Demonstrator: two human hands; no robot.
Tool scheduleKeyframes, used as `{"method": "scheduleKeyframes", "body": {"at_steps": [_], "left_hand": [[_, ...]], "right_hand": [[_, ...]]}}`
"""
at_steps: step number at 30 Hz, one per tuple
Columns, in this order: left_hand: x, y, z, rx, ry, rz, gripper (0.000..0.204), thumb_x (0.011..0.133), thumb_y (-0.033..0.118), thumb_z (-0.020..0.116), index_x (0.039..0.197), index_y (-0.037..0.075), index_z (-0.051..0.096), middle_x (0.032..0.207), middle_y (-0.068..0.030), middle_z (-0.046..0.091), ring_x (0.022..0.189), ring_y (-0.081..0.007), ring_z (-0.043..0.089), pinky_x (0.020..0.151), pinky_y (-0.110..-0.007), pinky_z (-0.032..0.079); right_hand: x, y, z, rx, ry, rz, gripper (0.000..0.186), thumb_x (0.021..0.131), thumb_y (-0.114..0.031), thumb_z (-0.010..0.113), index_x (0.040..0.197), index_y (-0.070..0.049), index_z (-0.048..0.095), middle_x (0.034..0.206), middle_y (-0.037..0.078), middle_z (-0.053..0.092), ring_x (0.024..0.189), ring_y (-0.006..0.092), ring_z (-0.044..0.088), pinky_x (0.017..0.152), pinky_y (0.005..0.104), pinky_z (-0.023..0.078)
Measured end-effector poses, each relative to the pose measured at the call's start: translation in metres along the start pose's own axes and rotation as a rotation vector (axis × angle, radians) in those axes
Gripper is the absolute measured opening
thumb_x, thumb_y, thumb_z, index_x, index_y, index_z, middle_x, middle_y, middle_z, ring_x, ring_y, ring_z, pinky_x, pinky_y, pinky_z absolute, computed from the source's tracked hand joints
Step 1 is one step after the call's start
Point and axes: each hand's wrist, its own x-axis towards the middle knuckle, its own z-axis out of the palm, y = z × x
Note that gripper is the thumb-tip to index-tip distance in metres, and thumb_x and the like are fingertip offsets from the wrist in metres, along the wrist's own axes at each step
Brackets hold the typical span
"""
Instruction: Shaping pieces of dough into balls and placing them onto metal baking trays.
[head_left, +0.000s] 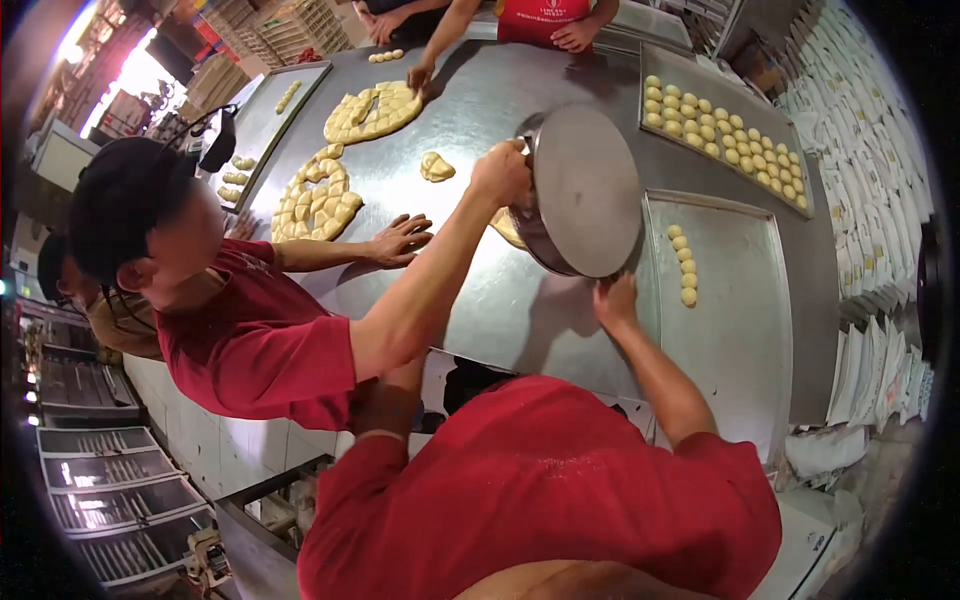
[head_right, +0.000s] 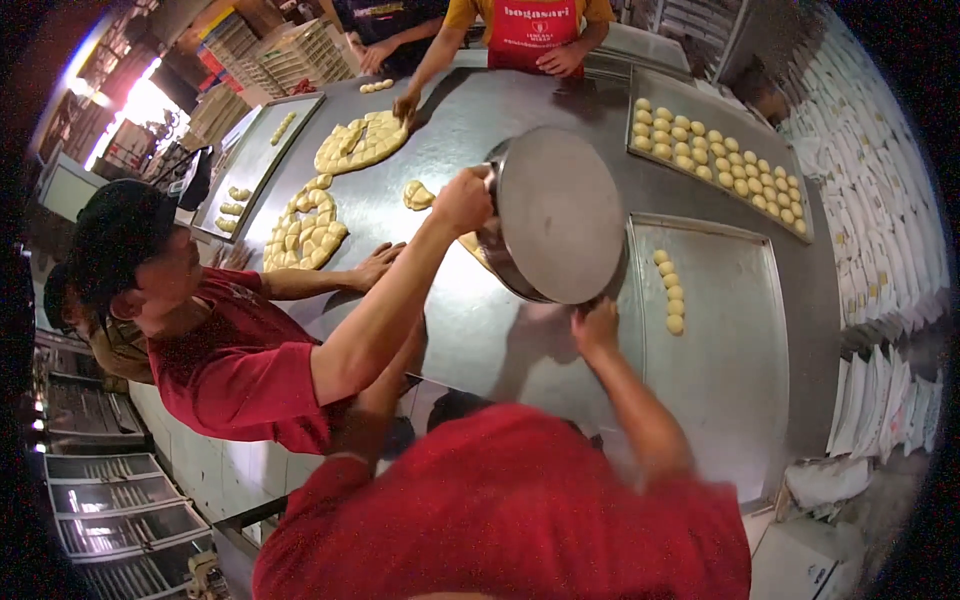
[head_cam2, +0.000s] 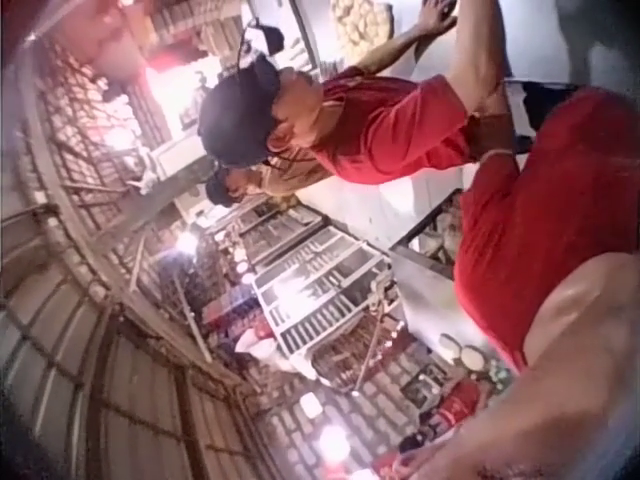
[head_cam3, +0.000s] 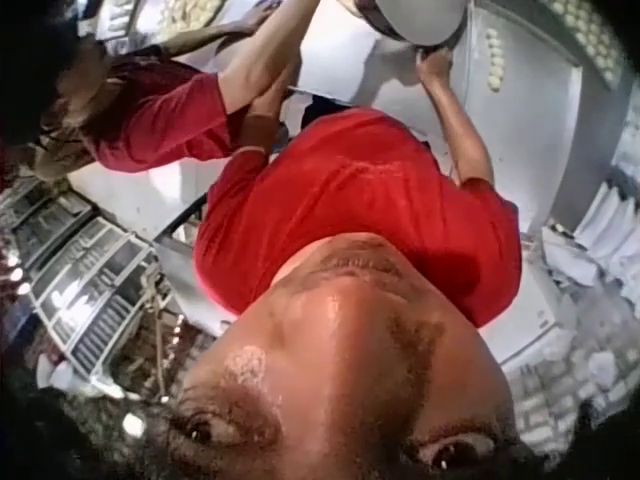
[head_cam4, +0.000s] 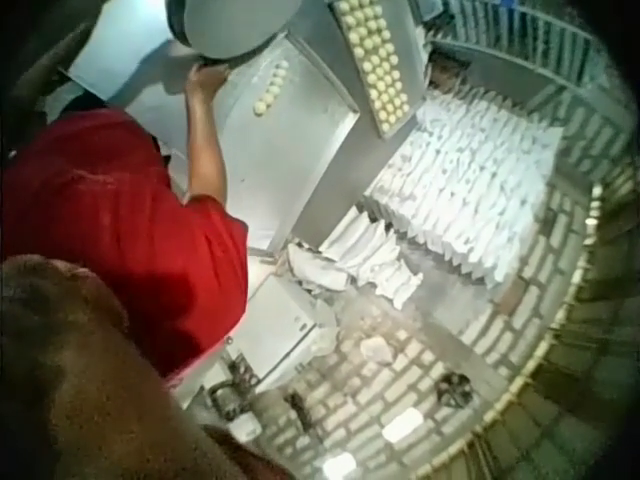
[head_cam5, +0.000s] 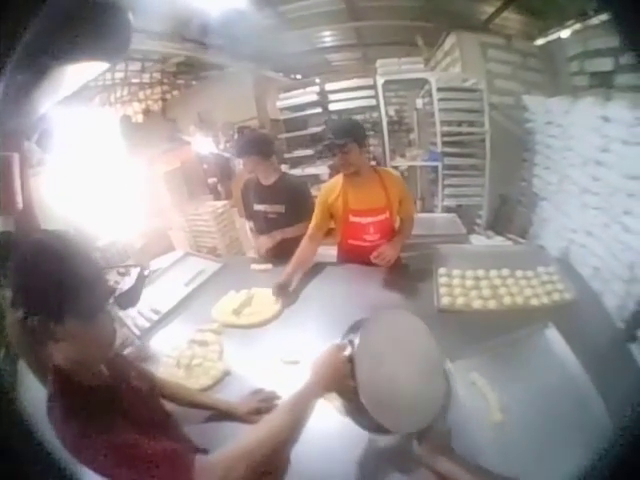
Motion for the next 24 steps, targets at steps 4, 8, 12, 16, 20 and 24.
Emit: {"method": "scheduleKeyframes", "body": {"at_steps": [4,8,12,16,20,24], "left_hand": [[0.020,0.003,0.002,0.113,0.415,0.101,0.028,0.095,0.021,0.061,0.117,0.005,0.061,0.107,-0.0224,0.061,0.098,-0.0458,0.055,0.083,-0.058,0.043],[0.005,-0.039,-0.055,0.117,0.471,0.055,0.022,0.096,0.019,0.060,0.111,0.003,0.061,0.098,-0.0223,0.059,0.092,-0.0439,0.055,0.081,-0.055,0.044],[0.041,-0.011,-0.029,-0.007,0.627,-0.136,0.019,0.092,0.011,0.060,0.109,0.003,0.062,0.104,-0.0215,0.064,0.094,-0.0436,0.060,0.077,-0.055,0.048],[-0.005,-0.030,-0.002,-0.294,0.471,-0.217,0.018,0.091,0.009,0.061,0.108,0.004,0.062,0.103,-0.0189,0.065,0.093,-0.0441,0.060,0.076,-0.055,0.048],[0.011,-0.082,-0.024,0.194,0.519,-0.183,0.018,0.091,0.010,0.062,0.108,0.004,0.060,0.101,-0.0179,0.064,0.094,-0.0434,0.058,0.080,-0.054,0.047],[0.029,-0.007,-0.025,0.213,0.594,-0.183,0.017,0.091,0.008,0.060,0.107,0.002,0.059,0.100,-0.0199,0.061,0.095,-0.0419,0.056,0.085,-0.052,0.044]], "right_hand": [[-0.021,-0.027,0.001,0.088,-0.300,0.182,0.023,0.085,-0.014,0.064,0.106,-0.011,0.072,0.089,0.016,0.061,0.090,0.0405,0.057,0.079,0.0525,0.044],[-0.025,0.010,-0.040,0.202,-0.296,0.007,0.025,0.089,-0.011,0.062,0.112,-0.011,0.070,0.095,0.014,0.062,0.094,0.0382,0.057,0.083,0.0503,0.045],[0.012,-0.011,-0.011,-0.209,0.018,0.386,0.025,0.089,-0.008,0.063,0.113,-0.012,0.070,0.096,0.012,0.062,0.094,0.0352,0.057,0.082,0.0479,0.046],[-0.036,-0.023,0.004,0.211,-0.007,0.215,0.026,0.090,-0.008,0.062,0.114,-0.013,0.070,0.096,0.011,0.062,0.094,0.0341,0.058,0.082,0.0471,0.046],[-0.025,0.003,-0.028,0.203,-0.483,-0.075,0.026,0.089,-0.007,0.061,0.112,-0.013,0.070,0.095,0.011,0.062,0.092,0.0340,0.059,0.083,0.0470,0.046],[-0.003,-0.005,0.016,-0.166,-0.100,0.301,0.025,0.088,-0.007,0.063,0.110,-0.014,0.073,0.094,0.011,0.062,0.092,0.0335,0.058,0.084,0.0463,0.046]]}}
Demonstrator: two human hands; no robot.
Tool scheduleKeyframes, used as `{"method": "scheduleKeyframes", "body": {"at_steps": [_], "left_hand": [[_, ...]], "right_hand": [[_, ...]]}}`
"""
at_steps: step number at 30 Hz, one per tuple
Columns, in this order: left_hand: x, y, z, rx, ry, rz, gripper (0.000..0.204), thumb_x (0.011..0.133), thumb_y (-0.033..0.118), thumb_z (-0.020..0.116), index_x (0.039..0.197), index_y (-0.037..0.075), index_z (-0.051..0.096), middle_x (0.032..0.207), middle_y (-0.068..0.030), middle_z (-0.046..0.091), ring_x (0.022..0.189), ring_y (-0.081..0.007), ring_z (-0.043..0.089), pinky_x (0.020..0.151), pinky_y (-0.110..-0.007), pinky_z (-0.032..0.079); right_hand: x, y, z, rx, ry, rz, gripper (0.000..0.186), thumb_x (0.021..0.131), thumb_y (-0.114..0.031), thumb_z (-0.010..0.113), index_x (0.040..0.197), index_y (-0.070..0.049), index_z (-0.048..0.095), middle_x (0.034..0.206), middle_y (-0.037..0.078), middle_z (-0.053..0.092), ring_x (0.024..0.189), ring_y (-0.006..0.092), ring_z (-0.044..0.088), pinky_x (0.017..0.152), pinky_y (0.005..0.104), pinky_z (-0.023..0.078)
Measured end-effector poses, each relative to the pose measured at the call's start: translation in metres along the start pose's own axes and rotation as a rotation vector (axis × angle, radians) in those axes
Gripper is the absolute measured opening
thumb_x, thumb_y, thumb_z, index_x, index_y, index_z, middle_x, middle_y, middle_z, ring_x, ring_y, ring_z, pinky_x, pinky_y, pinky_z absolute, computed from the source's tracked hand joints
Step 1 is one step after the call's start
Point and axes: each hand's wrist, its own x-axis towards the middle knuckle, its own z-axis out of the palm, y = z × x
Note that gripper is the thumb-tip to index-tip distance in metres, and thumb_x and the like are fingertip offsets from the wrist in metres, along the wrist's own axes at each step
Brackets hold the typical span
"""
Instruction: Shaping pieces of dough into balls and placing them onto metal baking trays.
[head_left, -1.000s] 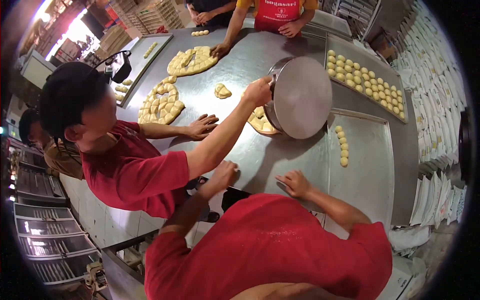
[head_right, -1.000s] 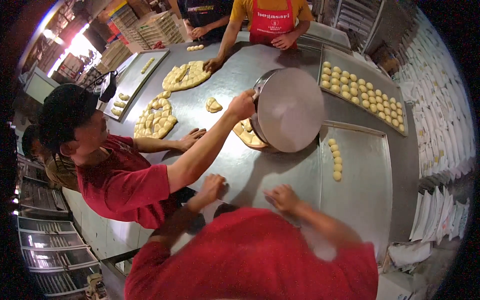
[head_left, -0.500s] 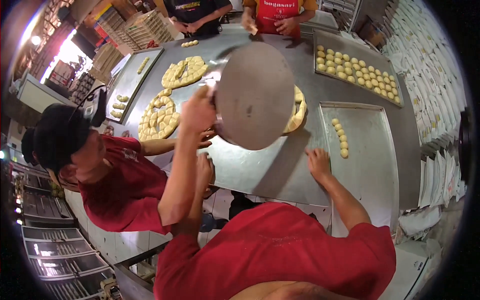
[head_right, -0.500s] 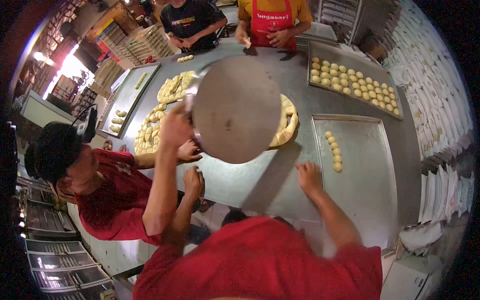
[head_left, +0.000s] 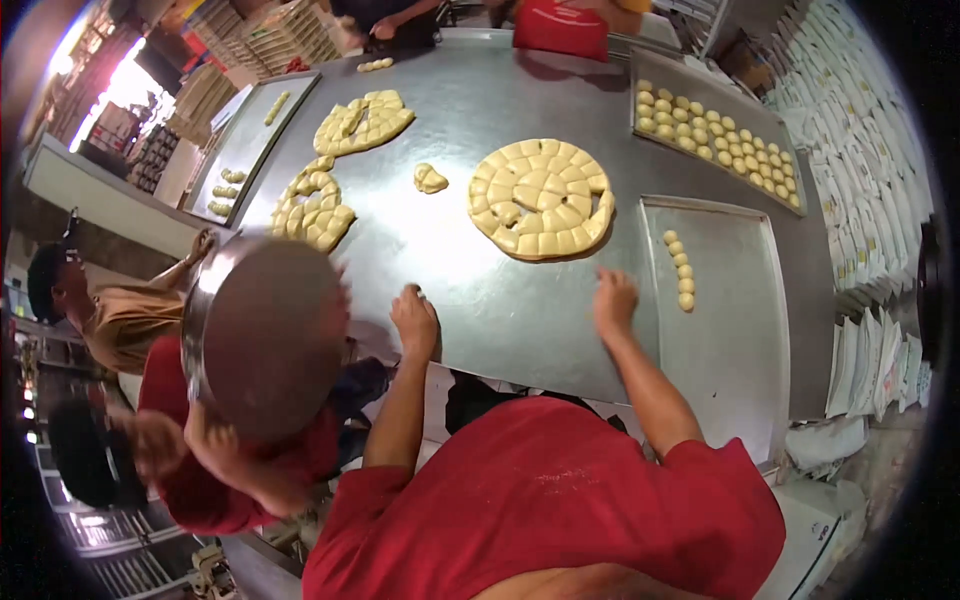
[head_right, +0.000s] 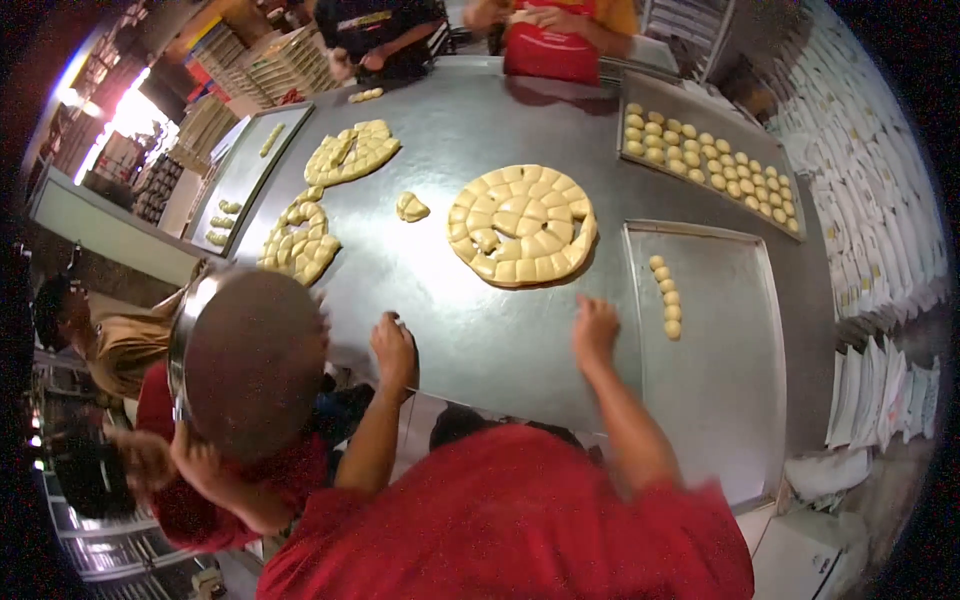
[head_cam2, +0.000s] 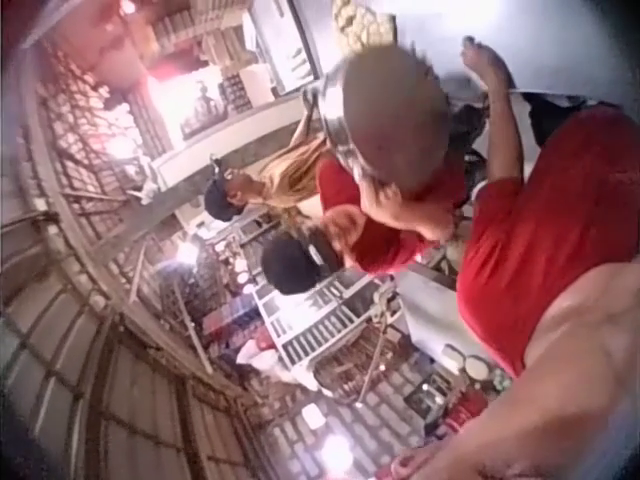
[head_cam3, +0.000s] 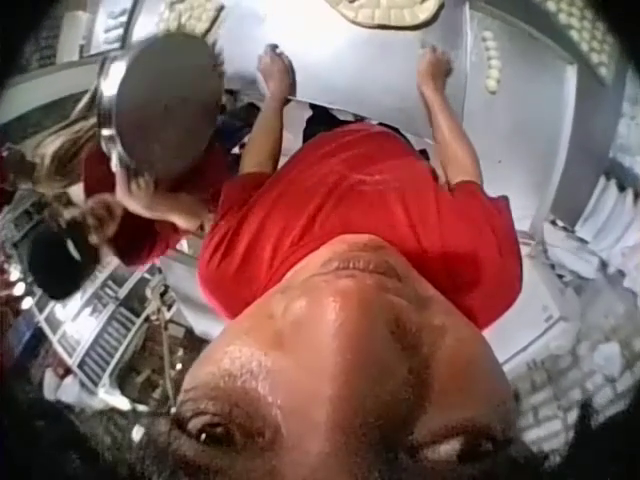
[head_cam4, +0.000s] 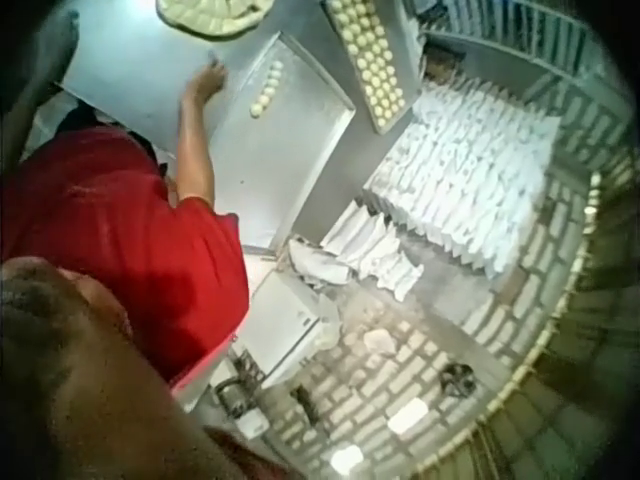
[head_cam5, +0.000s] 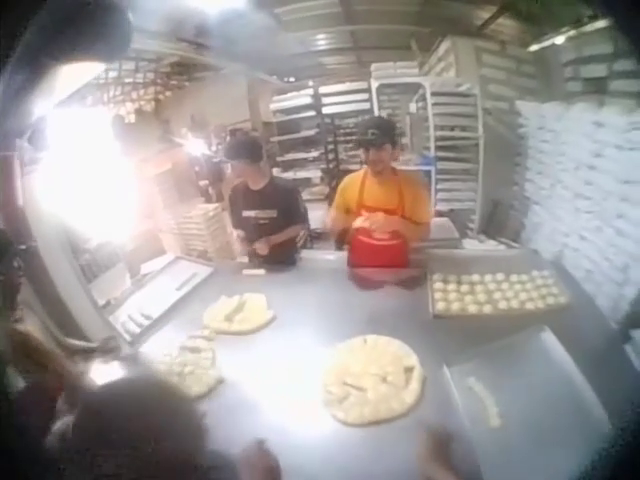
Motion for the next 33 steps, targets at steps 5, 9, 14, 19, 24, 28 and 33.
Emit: {"method": "scheduleKeyframes", "body": {"at_steps": [5,9,14,19,24,28,33], "left_hand": [[-0.032,-0.023,-0.040,-0.141,-0.127,0.154,0.021,0.090,0.007,0.059,0.111,0.002,0.058,0.102,-0.0198,0.061,0.096,-0.0437,0.055,0.085,-0.053,0.043],[0.004,-0.047,-0.045,0.014,-0.010,-0.048,0.021,0.090,0.007,0.059,0.111,0.002,0.058,0.103,-0.0192,0.061,0.097,-0.0428,0.055,0.085,-0.052,0.043],[0.002,-0.017,-0.008,-0.162,-0.007,0.069,0.025,0.091,0.009,0.062,0.114,-0.001,0.057,0.106,-0.0223,0.062,0.100,-0.0432,0.056,0.087,-0.054,0.045],[-0.051,-0.078,-0.040,-0.819,-0.419,-0.213,0.055,0.093,0.001,0.068,0.140,-0.003,0.041,0.129,-0.0156,0.049,0.106,-0.0206,0.055,0.093,-0.035,0.051],[0.019,-0.083,-0.049,-0.749,-0.678,-0.135,0.061,0.090,0.001,0.071,0.143,0.001,0.040,0.115,-0.0100,0.060,0.094,-0.0190,0.057,0.084,-0.033,0.049],[0.078,0.025,-0.043,-0.535,-0.715,0.525,0.062,0.089,-0.001,0.071,0.144,0.003,0.043,0.113,-0.0111,0.062,0.101,-0.0222,0.061,0.084,-0.038,0.050],[0.077,0.089,-0.002,-0.585,-1.077,0.636,0.075,0.086,-0.002,0.074,0.151,0.002,0.038,0.128,-0.0173,0.059,0.116,-0.0294,0.059,0.097,-0.044,0.051]], "right_hand": [[-0.058,0.000,-0.036,0.205,-0.142,-0.273,0.021,0.091,-0.009,0.061,0.107,-0.013,0.072,0.098,0.010,0.062,0.095,0.0337,0.057,0.084,0.0481,0.045],[-0.003,0.033,-0.030,-0.013,-0.093,-0.094,0.019,0.089,-0.008,0.063,0.107,-0.011,0.070,0.100,0.011,0.061,0.098,0.0347,0.057,0.086,0.0483,0.045],[-0.009,-0.013,-0.023,0.021,0.104,0.235,0.032,0.086,-0.005,0.062,0.117,-0.010,0.066,0.102,0.012,0.062,0.099,0.0373,0.059,0.087,0.0509,0.046],[-0.050,-0.019,-0.066,0.298,-0.004,0.186,0.052,0.080,-0.003,0.061,0.132,-0.009,0.061,0.110,0.015,0.064,0.104,0.0369,0.060,0.091,0.0500,0.049],[-0.026,-0.052,-0.108,0.612,-0.087,0.614,0.066,0.080,-0.007,0.063,0.145,-0.012,0.053,0.095,0.016,0.068,0.101,0.0382,0.063,0.091,0.0507,0.050],[-0.033,-0.108,-0.068,0.523,-0.081,0.375,0.071,0.082,-0.013,0.068,0.151,-0.012,0.049,0.107,0.010,0.069,0.113,0.0294,0.060,0.096,0.0496,0.046],[-0.056,-0.162,-0.015,0.396,0.006,0.194,0.073,0.084,-0.019,0.071,0.153,-0.014,0.047,0.114,0.007,0.067,0.119,0.0294,0.056,0.102,0.0470,0.042]]}}
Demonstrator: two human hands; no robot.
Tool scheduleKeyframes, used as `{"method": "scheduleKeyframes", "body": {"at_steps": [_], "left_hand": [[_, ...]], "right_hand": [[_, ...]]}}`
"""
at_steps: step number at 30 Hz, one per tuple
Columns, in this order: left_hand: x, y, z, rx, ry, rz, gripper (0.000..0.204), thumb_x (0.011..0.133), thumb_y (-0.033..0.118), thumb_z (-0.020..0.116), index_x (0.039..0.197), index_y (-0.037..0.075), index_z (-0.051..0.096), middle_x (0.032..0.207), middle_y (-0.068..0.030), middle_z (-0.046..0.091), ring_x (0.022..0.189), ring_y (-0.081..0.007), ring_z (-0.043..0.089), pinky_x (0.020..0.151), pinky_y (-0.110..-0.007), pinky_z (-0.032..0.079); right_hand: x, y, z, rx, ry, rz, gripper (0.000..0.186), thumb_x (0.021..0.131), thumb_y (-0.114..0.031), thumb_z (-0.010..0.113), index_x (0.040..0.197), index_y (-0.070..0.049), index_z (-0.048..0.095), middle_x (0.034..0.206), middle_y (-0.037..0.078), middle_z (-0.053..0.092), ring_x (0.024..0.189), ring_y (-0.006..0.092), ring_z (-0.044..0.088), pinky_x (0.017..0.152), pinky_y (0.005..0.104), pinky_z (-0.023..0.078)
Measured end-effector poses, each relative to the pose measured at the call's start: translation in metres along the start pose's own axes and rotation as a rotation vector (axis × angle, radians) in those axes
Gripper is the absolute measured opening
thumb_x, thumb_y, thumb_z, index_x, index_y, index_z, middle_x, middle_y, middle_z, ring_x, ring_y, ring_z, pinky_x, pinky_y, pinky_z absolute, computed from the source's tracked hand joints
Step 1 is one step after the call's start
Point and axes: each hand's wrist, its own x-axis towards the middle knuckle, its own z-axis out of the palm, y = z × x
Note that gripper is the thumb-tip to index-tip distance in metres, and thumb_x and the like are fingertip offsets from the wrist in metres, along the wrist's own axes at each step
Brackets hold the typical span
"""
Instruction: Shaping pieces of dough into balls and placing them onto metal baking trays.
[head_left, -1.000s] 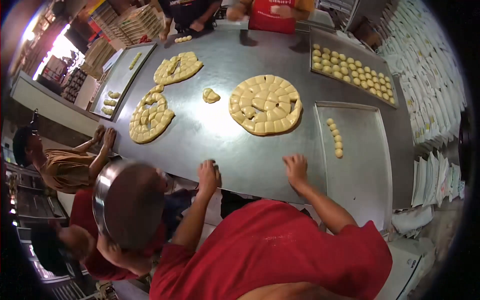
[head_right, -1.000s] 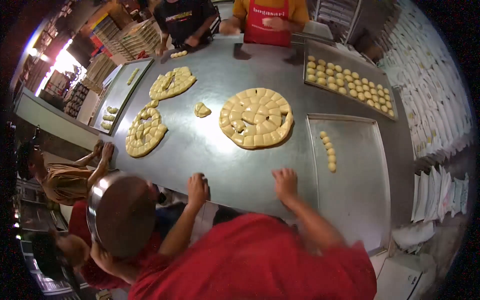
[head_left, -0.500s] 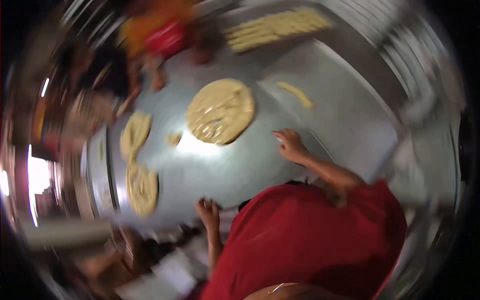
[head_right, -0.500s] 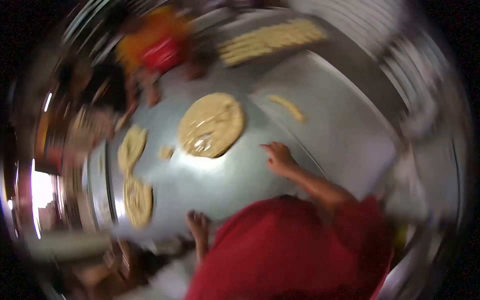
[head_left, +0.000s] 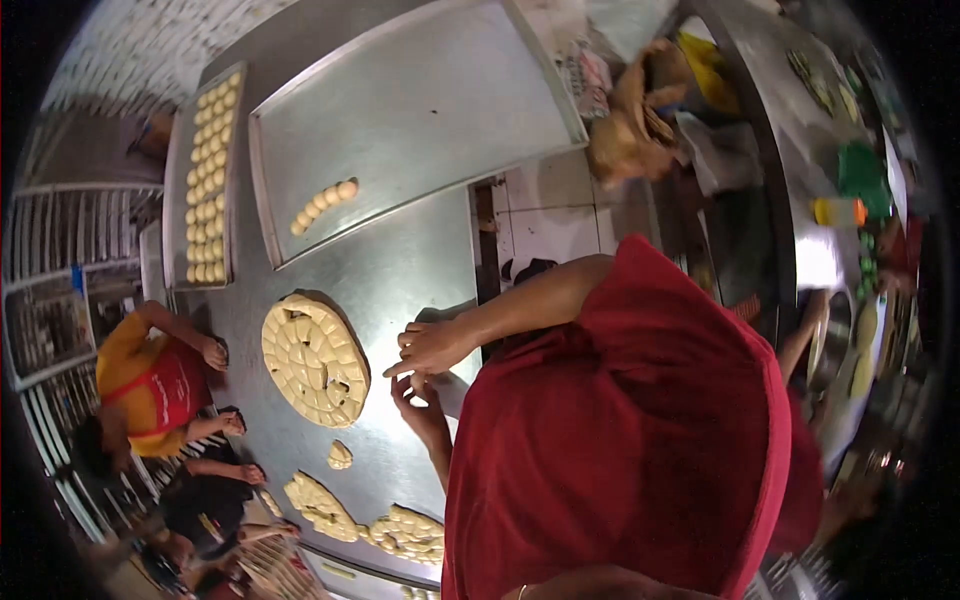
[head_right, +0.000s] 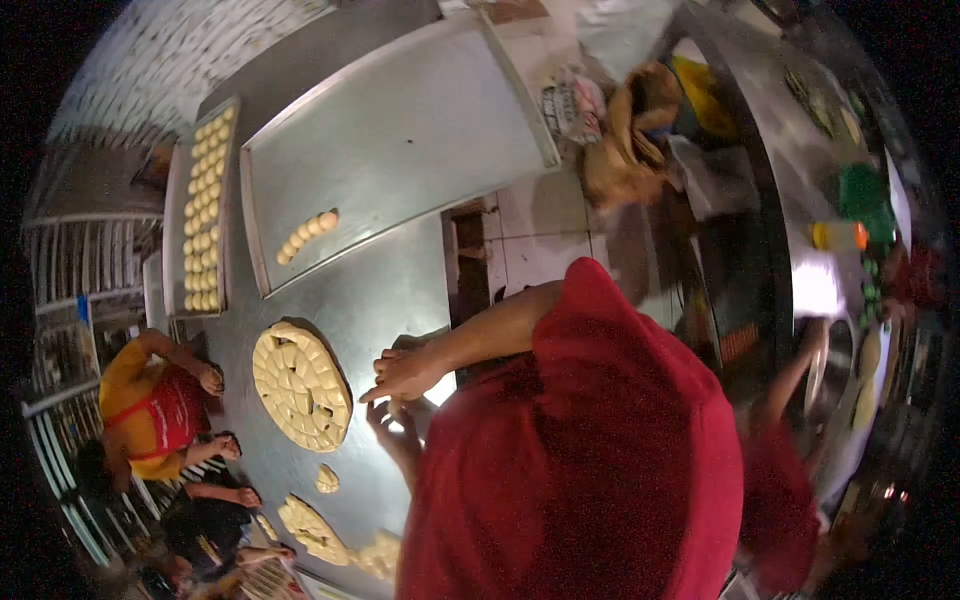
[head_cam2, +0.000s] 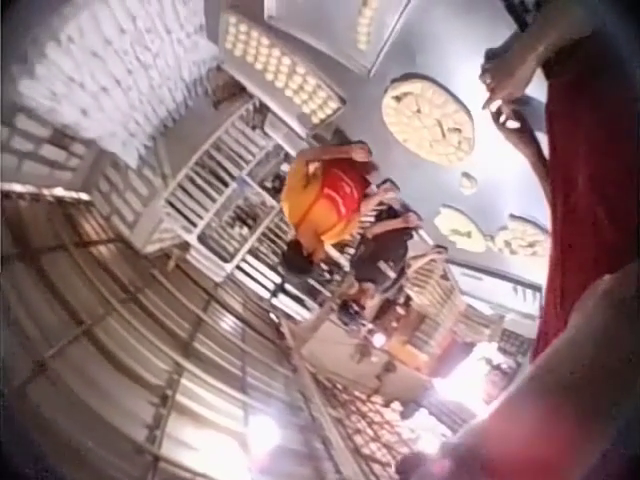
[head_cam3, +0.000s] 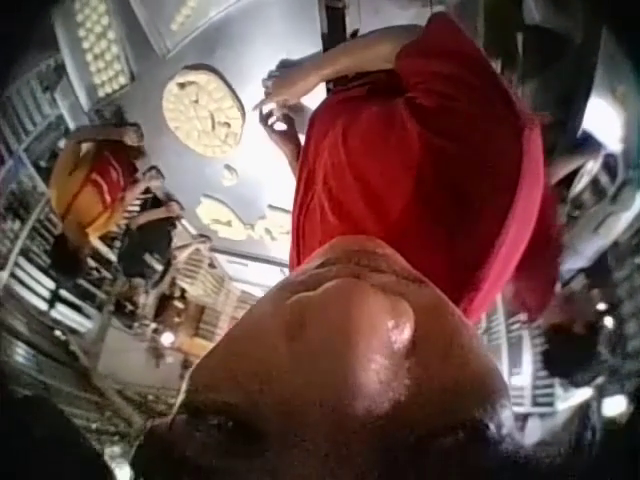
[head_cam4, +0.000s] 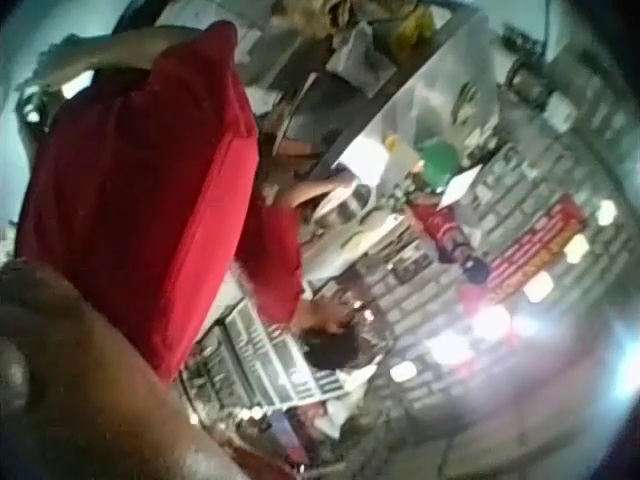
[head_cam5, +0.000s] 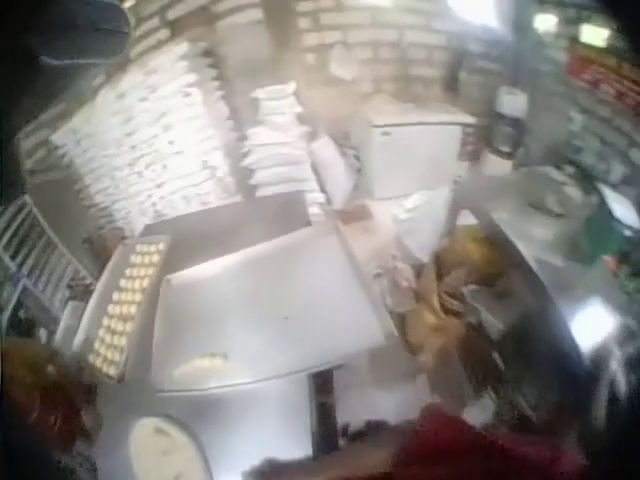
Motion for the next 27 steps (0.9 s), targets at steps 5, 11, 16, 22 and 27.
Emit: {"method": "scheduleKeyframes", "body": {"at_steps": [5,11,16,22,27], "left_hand": [[-0.019,-0.037,-0.006,0.069,0.031,0.106,0.081,0.085,-0.002,0.075,0.155,0.001,0.034,0.146,-0.0214,0.046,0.130,-0.0339,0.052,0.107,-0.044,0.049],[-0.071,-0.116,-0.080,0.059,0.159,-0.090,0.077,0.089,0.007,0.074,0.154,-0.001,0.033,0.153,-0.0219,0.039,0.139,-0.0373,0.043,0.113,-0.046,0.044],[-0.083,-0.117,-0.120,0.164,0.391,-0.113,0.060,0.091,0.010,0.069,0.146,0.003,0.048,0.141,-0.0199,0.053,0.130,-0.0375,0.051,0.108,-0.045,0.046],[-0.095,-0.186,-0.182,0.287,0.669,-0.212,0.060,0.088,0.007,0.068,0.145,0.003,0.049,0.140,-0.0204,0.055,0.128,-0.0407,0.051,0.110,-0.047,0.043],[-0.021,-0.220,-0.235,0.475,0.681,0.115,0.059,0.090,0.009,0.067,0.146,0.004,0.049,0.137,-0.0219,0.057,0.127,-0.0416,0.052,0.105,-0.052,0.044]], "right_hand": [[-0.022,-0.015,0.001,0.009,0.087,0.062,0.072,0.086,-0.029,0.074,0.151,-0.012,0.049,0.115,0.009,0.068,0.118,0.0293,0.058,0.102,0.0464,0.043],[-0.002,-0.040,-0.019,0.432,0.062,0.386,0.055,0.091,-0.032,0.073,0.133,0.000,0.061,0.109,0.022,0.070,0.101,0.0371,0.068,0.090,0.0464,0.053],[-0.008,-0.035,0.001,0.082,0.246,0.296,0.040,0.097,-0.016,0.069,0.134,-0.003,0.060,0.121,0.017,0.067,0.107,0.0325,0.065,0.086,0.0427,0.055],[-0.004,-0.029,0.018,-0.049,0.154,0.287,0.038,0.102,-0.025,0.063,0.134,-0.005,0.062,0.121,0.013,0.068,0.112,0.0326,0.061,0.098,0.0435,0.047],[-0.004,-0.031,0.015,-0.059,0.118,0.313,0.038,0.103,-0.025,0.060,0.136,-0.006,0.061,0.121,0.011,0.067,0.115,0.0319,0.058,0.102,0.0430,0.043]]}}
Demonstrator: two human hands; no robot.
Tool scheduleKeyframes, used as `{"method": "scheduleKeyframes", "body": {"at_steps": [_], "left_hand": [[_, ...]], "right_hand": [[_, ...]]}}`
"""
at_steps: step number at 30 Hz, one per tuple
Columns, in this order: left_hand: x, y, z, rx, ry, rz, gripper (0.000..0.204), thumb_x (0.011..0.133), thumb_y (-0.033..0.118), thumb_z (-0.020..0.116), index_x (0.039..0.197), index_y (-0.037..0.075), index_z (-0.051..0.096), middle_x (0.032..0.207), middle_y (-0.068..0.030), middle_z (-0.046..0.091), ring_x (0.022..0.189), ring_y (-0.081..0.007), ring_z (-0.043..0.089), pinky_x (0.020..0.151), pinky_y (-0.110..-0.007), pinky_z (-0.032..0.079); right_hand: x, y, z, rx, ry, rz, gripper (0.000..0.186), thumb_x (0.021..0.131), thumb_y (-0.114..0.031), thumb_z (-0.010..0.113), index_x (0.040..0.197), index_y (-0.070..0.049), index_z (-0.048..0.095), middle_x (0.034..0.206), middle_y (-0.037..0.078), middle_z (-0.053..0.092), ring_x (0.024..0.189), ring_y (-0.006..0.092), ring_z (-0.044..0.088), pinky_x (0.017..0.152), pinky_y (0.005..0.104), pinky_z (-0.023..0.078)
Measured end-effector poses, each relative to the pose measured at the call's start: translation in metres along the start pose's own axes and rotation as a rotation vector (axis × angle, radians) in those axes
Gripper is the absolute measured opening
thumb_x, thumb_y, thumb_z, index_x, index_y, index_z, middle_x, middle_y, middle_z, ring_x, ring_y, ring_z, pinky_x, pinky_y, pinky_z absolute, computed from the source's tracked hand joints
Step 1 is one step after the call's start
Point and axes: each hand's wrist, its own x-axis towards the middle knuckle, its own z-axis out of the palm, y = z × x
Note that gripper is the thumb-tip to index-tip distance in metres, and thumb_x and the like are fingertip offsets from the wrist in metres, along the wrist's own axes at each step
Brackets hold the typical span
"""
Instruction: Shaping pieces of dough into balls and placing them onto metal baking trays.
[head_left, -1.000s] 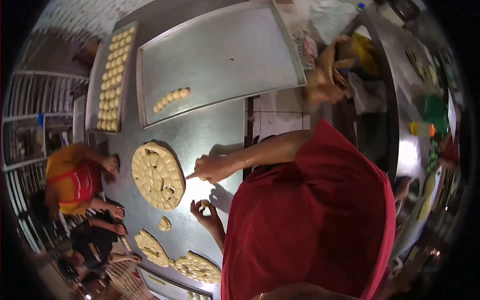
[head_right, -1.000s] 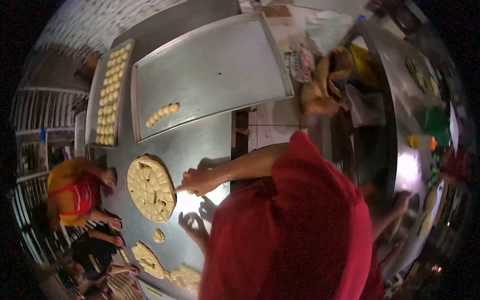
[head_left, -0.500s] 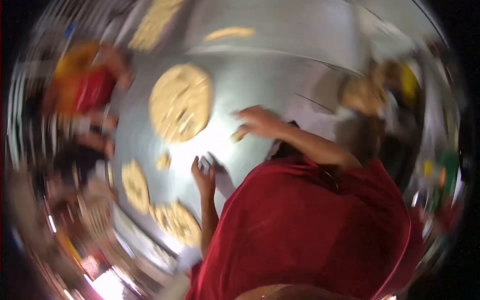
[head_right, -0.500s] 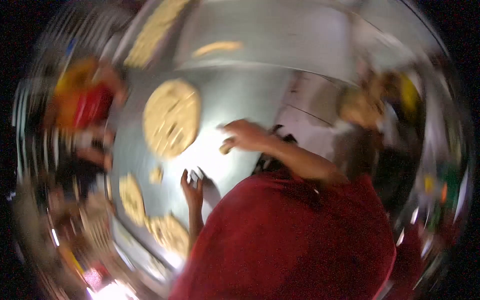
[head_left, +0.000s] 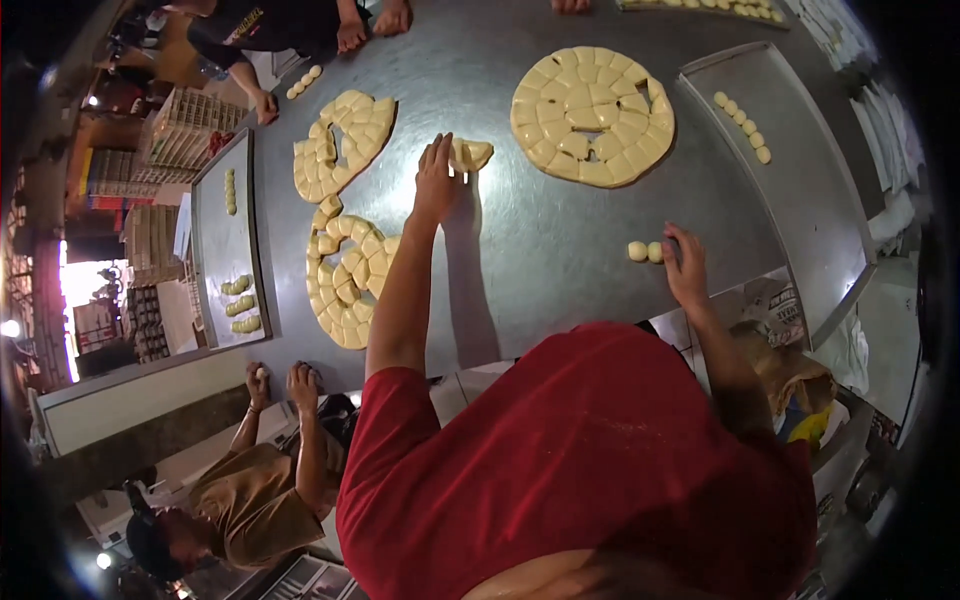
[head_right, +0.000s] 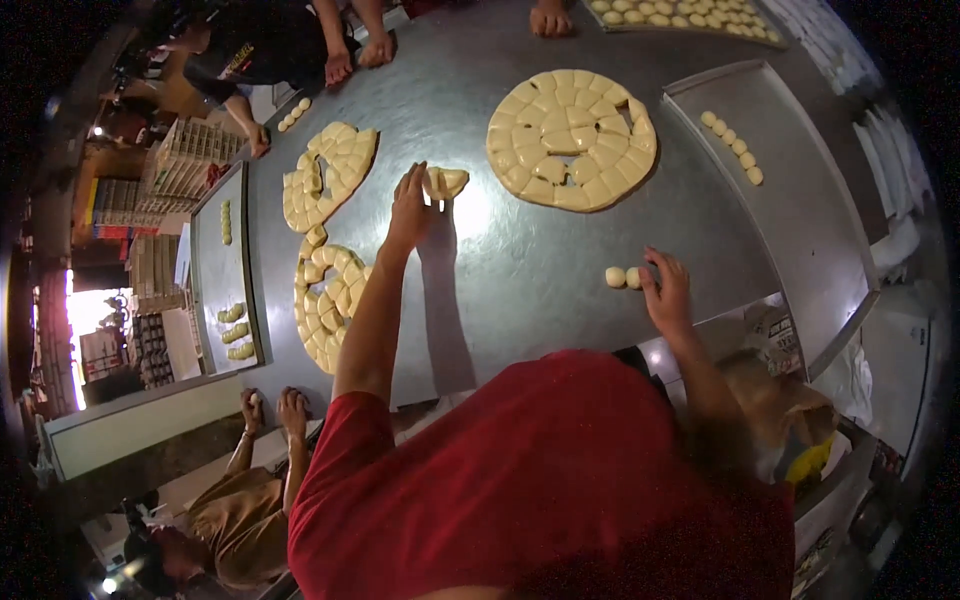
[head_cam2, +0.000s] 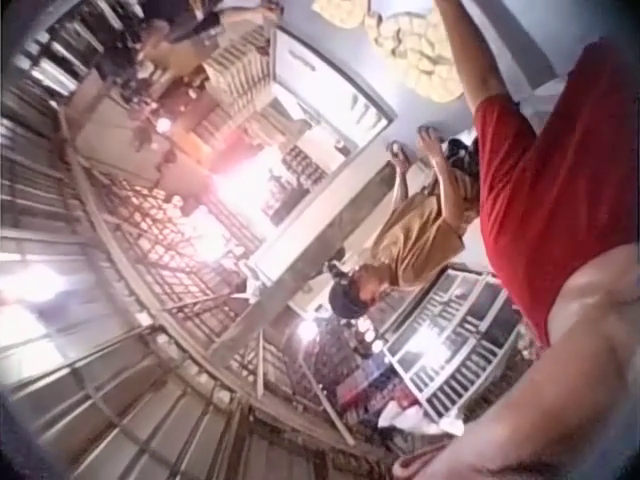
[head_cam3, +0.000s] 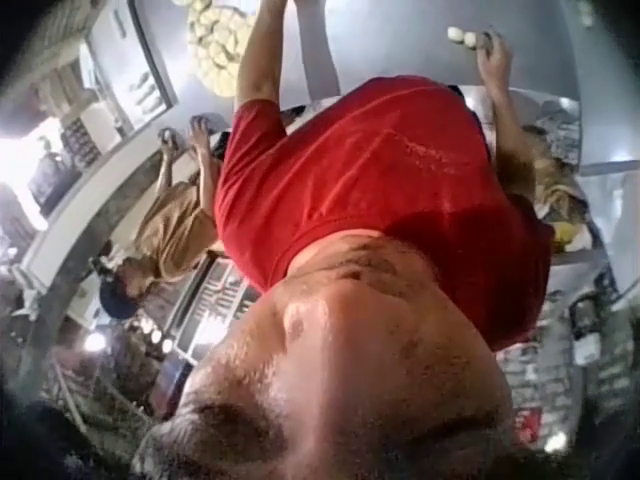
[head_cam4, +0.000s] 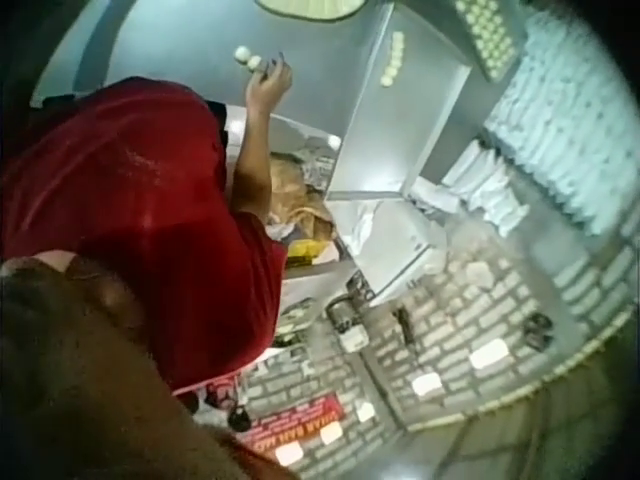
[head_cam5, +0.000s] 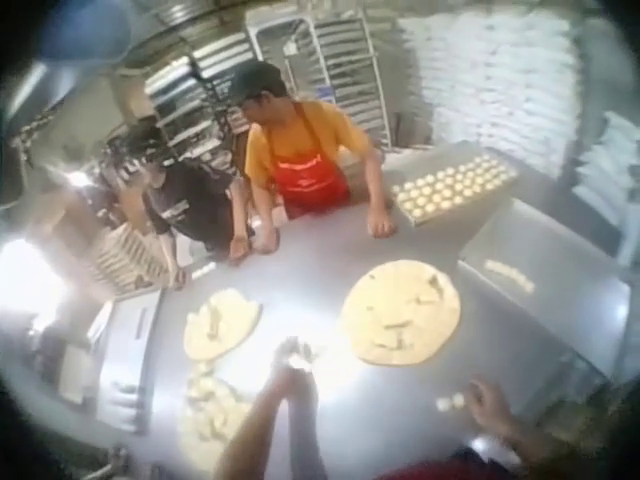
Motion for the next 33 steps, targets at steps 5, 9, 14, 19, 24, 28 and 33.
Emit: {"method": "scheduleKeyframes", "body": {"at_steps": [5,9,14,19,24,28,33], "left_hand": [[0.020,-0.033,0.015,0.093,-0.264,0.049,0.061,0.085,0.010,0.071,0.142,0.003,0.051,0.133,-0.0222,0.061,0.123,-0.0394,0.057,0.100,-0.050,0.047],[-0.036,0.018,-0.022,0.057,-0.361,-0.283,0.026,0.091,0.026,0.069,0.096,0.001,0.063,0.092,-0.0218,0.068,0.089,-0.0445,0.065,0.077,-0.049,0.052],[-0.173,0.062,-0.084,0.053,-0.285,-0.280,0.028,0.096,0.029,0.066,0.106,0.003,0.065,0.097,-0.0207,0.067,0.082,-0.0412,0.063,0.074,-0.049,0.052],[-0.204,0.142,-0.083,-0.642,-0.299,-0.709,0.037,0.099,0.012,0.060,0.132,0.001,0.048,0.109,-0.0219,0.064,0.092,-0.0369,0.063,0.079,-0.042,0.053],[-0.128,0.214,-0.050,-0.456,-0.255,-0.072,0.040,0.095,0.011,0.066,0.130,0.007,0.048,0.107,-0.0223,0.067,0.091,-0.0395,0.068,0.072,-0.044,0.054],[-0.073,0.233,-0.065,-0.450,-0.268,-0.048,0.034,0.092,0.021,0.072,0.119,0.010,0.055,0.098,-0.0174,0.070,0.087,-0.0403,0.069,0.069,-0.047,0.054],[-0.052,0.256,-0.095,-0.369,-0.542,0.171,0.031,0.091,0.037,0.073,0.102,0.011,0.060,0.088,-0.0143,0.071,0.083,-0.0398,0.069,0.069,-0.049,0.054]], "right_hand": [[-0.002,0.001,0.008,0.008,-0.015,-0.066,0.039,0.105,-0.026,0.057,0.138,-0.007,0.059,0.120,0.011,0.067,0.115,0.0321,0.059,0.104,0.0433,0.040],[-0.006,0.004,0.002,0.042,-0.003,-0.014,0.039,0.104,-0.024,0.058,0.139,-0.006,0.058,0.119,0.012,0.067,0.114,0.0318,0.059,0.103,0.0434,0.041],[0.001,-0.009,0.000,0.194,0.056,0.033,0.040,0.101,-0.017,0.061,0.140,-0.006,0.058,0.117,0.014,0.066,0.107,0.0310,0.063,0.097,0.0424,0.047],[0.009,-0.098,0.013,0.415,-0.308,0.072,0.045,0.105,-0.023,0.059,0.146,-0.005,0.052,0.127,0.015,0.061,0.107,0.0226,0.063,0.094,0.0333,0.050],[0.021,-0.179,0.049,0.679,-0.612,-0.019,0.054,0.103,-0.030,0.065,0.145,0.000,0.050,0.117,0.013,0.067,0.094,0.0146,0.063,0.080,0.0311,0.052],[0.044,-0.181,0.040,0.519,-0.346,-0.265,0.050,0.105,-0.039,0.060,0.133,0.003,0.059,0.106,0.010,0.069,0.083,0.0145,0.061,0.075,0.0313,0.050],[0.030,-0.162,-0.021,0.623,-0.871,0.210,0.052,0.107,-0.049,0.052,0.083,-0.005,0.065,0.073,0.003,0.062,0.067,0.0128,0.055,0.065,0.0306,0.045]]}}
